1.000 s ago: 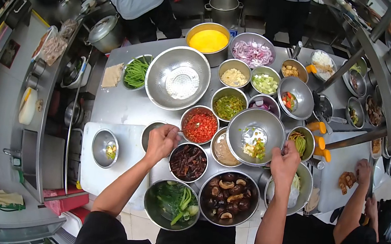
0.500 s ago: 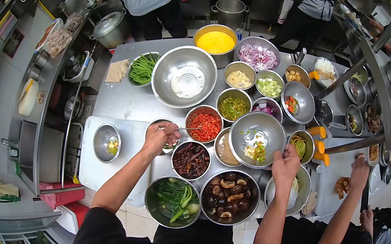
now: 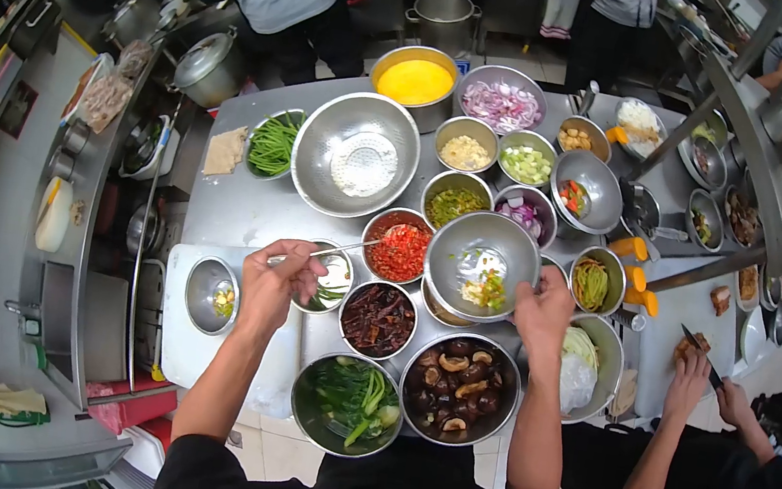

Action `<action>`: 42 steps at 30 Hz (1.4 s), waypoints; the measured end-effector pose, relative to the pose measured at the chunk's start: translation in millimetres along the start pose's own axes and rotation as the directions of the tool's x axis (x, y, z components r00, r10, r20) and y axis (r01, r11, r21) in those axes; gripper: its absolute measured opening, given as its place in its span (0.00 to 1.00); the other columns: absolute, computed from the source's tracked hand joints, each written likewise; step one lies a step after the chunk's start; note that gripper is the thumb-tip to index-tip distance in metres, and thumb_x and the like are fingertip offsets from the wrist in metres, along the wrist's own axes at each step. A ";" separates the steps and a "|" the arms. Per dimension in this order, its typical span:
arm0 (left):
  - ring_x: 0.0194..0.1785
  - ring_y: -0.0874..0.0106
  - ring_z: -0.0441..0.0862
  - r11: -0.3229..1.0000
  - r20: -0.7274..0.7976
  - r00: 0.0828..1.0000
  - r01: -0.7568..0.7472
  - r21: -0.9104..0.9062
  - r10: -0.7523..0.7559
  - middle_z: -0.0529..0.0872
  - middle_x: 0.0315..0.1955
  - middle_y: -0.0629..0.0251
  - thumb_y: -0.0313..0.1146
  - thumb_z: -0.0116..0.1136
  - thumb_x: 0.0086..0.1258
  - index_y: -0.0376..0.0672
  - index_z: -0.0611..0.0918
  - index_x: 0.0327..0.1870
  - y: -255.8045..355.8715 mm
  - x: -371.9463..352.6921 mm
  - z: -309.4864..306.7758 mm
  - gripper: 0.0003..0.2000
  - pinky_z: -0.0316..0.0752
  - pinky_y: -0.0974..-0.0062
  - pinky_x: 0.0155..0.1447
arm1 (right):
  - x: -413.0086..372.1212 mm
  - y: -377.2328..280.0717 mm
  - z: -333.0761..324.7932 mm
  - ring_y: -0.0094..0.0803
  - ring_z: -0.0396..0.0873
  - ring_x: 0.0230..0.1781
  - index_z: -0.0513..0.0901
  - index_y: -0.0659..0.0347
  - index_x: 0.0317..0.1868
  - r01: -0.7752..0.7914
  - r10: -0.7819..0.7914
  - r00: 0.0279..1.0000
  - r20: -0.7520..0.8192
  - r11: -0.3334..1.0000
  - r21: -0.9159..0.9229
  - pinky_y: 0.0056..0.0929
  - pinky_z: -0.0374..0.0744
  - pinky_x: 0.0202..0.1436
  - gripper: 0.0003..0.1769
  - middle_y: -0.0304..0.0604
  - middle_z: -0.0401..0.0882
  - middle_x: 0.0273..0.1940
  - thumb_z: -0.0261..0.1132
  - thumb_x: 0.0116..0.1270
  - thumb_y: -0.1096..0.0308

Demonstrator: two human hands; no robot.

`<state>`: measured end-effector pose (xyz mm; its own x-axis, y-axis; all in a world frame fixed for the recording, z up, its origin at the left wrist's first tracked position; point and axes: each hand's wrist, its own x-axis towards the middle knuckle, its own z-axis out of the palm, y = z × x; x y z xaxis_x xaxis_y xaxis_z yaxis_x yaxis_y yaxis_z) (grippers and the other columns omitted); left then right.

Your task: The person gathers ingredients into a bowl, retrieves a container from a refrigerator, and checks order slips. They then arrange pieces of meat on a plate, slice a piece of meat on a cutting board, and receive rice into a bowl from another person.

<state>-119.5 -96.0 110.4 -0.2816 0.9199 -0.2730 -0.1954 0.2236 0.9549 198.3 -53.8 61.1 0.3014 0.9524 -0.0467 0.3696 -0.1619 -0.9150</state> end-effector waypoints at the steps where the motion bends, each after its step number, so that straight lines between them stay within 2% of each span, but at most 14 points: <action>1: 0.18 0.77 0.76 0.993 0.003 0.998 -0.061 0.104 0.061 0.84 0.24 0.57 0.29 0.53 0.70 0.31 0.80 0.40 8.9 -9.2 10.6 0.09 0.70 0.82 0.22 | 0.7 0.8 3.5 0.29 0.74 0.15 0.79 0.69 0.34 -0.007 0.007 1.000 0.012 1.000 -0.025 0.31 0.73 0.24 0.09 0.46 0.75 0.17 0.59 0.52 0.73; 5: 0.22 0.78 0.81 0.644 0.391 0.817 -0.575 0.505 0.423 0.85 0.25 0.63 0.26 0.53 0.68 0.33 0.82 0.40 -1.3 -32.1 48.9 0.07 0.75 0.81 0.27 | 2.9 0.0 20.3 0.32 0.75 0.16 0.79 0.69 0.33 0.030 -0.030 0.997 0.071 1.000 -0.005 0.32 0.73 0.25 0.09 0.49 0.76 0.18 0.59 0.52 0.72; 8: 0.22 0.78 0.81 0.507 0.390 0.752 -0.651 0.565 0.531 0.85 0.25 0.61 0.25 0.53 0.68 0.33 0.82 0.39 0.9 -22.0 61.1 0.07 0.75 0.80 0.27 | 3.5 -8.3 23.2 0.33 0.74 0.17 0.79 0.69 0.33 0.032 -0.030 0.996 0.085 0.999 -0.016 0.32 0.73 0.26 0.09 0.49 0.76 0.18 0.60 0.52 0.72; 12: 0.23 0.79 0.79 0.787 0.102 0.902 -0.418 0.454 0.420 0.85 0.25 0.60 0.30 0.50 0.71 0.32 0.81 0.40 -7.4 29.9 71.7 0.10 0.74 0.81 0.28 | 3.8 2.3 12.9 0.31 0.75 0.18 0.79 0.70 0.35 0.086 -0.085 0.995 0.045 0.996 -0.018 0.33 0.72 0.26 0.10 0.49 0.76 0.19 0.60 0.52 0.73; 17: 0.26 0.70 0.82 0.769 0.264 0.944 -0.316 0.556 0.197 0.83 0.22 0.58 0.36 0.50 0.69 0.32 0.82 0.35 -65.1 119.9 88.4 0.15 0.76 0.72 0.33 | 0.8 14.5 -5.2 0.20 0.75 0.21 0.78 0.67 0.36 -0.018 0.013 0.997 0.070 0.998 0.062 0.20 0.73 0.22 0.07 0.39 0.78 0.24 0.58 0.56 0.77; 22: 0.40 0.53 0.81 0.164 0.315 0.740 -0.495 0.853 0.594 0.82 0.35 0.45 0.56 0.54 0.64 0.33 0.75 0.53 -19.9 70.6 78.5 0.31 0.74 0.63 0.43 | -23.7 -24.0 -3.1 0.20 0.76 0.24 0.77 0.69 0.37 -0.127 0.104 0.979 0.175 0.984 0.126 0.20 0.76 0.30 0.07 0.40 0.79 0.26 0.56 0.57 0.80; 26: 0.29 0.73 0.76 0.621 0.362 0.931 -0.257 0.741 -0.047 0.81 0.24 0.62 0.47 0.58 0.60 0.32 0.81 0.43 16.6 3.5 12.6 0.23 0.70 0.76 0.35 | -64.1 -48.0 29.5 0.21 0.78 0.36 0.77 0.69 0.42 0.096 -0.202 0.926 0.320 0.943 0.320 0.19 0.76 0.39 0.11 0.45 0.80 0.38 0.55 0.58 0.82; 30: 0.27 0.80 0.74 0.898 0.086 0.995 -0.090 0.430 0.059 0.80 0.23 0.70 0.26 0.51 0.50 0.33 0.82 0.35 18.9 -59.3 -70.3 0.12 0.67 0.80 0.30 | -123.0 -76.4 53.2 0.22 0.78 0.28 0.75 0.64 0.49 -0.178 -0.069 0.663 0.745 0.952 0.247 0.20 0.77 0.28 0.14 0.41 0.80 0.39 0.57 0.70 0.63; 31: 0.25 0.80 0.73 0.893 0.035 0.996 -0.094 0.439 0.088 0.80 0.22 0.69 0.25 0.51 0.49 0.32 0.82 0.34 16.9 -70.2 -98.0 0.12 0.66 0.81 0.29 | -132.9 -72.2 56.4 0.31 0.80 0.29 0.75 0.61 0.50 0.143 -0.099 0.518 0.850 0.989 0.028 0.27 0.80 0.32 0.13 0.43 0.80 0.39 0.59 0.67 0.66; 32: 0.23 0.80 0.72 0.890 -0.017 0.993 -0.096 0.446 0.116 0.80 0.21 0.69 0.23 0.52 0.48 0.32 0.82 0.32 12.8 -81.5 -124.4 0.11 0.65 0.81 0.28 | -144.6 -41.6 69.8 0.40 0.81 0.33 0.76 0.59 0.50 0.619 -0.521 0.355 0.776 0.753 0.222 0.35 0.80 0.36 0.16 0.46 0.80 0.37 0.62 0.61 0.71; 34: 0.21 0.81 0.70 0.942 -0.170 0.983 -0.007 0.335 0.068 0.79 0.19 0.70 0.21 0.51 0.47 0.32 0.82 0.29 -3.2 -101.4 -168.5 0.09 0.63 0.83 0.26 | -164.1 -26.8 78.2 0.43 0.80 0.37 0.80 0.58 0.45 0.881 -0.294 0.180 0.939 0.472 -0.021 0.37 0.80 0.38 0.15 0.46 0.80 0.38 0.64 0.54 0.74; 38: 0.20 0.82 0.69 0.987 -0.274 0.962 0.023 0.158 0.022 0.79 0.18 0.70 0.19 0.50 0.46 0.32 0.81 0.26 -26.2 -135.6 -210.1 0.08 0.61 0.83 0.25 | -166.0 -8.9 87.9 0.41 0.80 0.37 0.82 0.59 0.39 0.966 -0.205 0.095 0.974 0.255 -0.041 0.38 0.79 0.37 0.12 0.45 0.80 0.36 0.66 0.52 0.73; 40: 0.19 0.83 0.69 0.990 -0.314 0.950 0.038 0.139 0.008 0.79 0.18 0.70 0.18 0.49 0.46 0.32 0.81 0.26 -36.7 -148.5 -219.9 0.08 0.60 0.84 0.24 | -166.6 -23.2 78.2 0.42 0.80 0.37 0.83 0.60 0.36 0.835 -0.306 0.284 0.909 0.545 -0.077 0.38 0.78 0.37 0.10 0.45 0.80 0.36 0.67 0.52 0.71; 42: 0.19 0.82 0.70 0.991 -0.298 0.954 0.017 0.132 0.023 0.80 0.19 0.68 0.17 0.49 0.46 0.31 0.81 0.27 -54.0 -151.9 -231.7 0.08 0.63 0.83 0.25 | -166.7 -34.0 73.3 0.39 0.80 0.34 0.83 0.61 0.38 0.811 -0.404 0.314 0.859 0.584 -0.021 0.36 0.77 0.37 0.10 0.45 0.81 0.35 0.68 0.53 0.70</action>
<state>-283.9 -322.5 73.2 -0.5531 0.7870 -0.2735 -0.0748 0.2800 0.9571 71.0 -188.1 70.6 -0.8097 0.5867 0.0111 0.4793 0.6723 -0.5641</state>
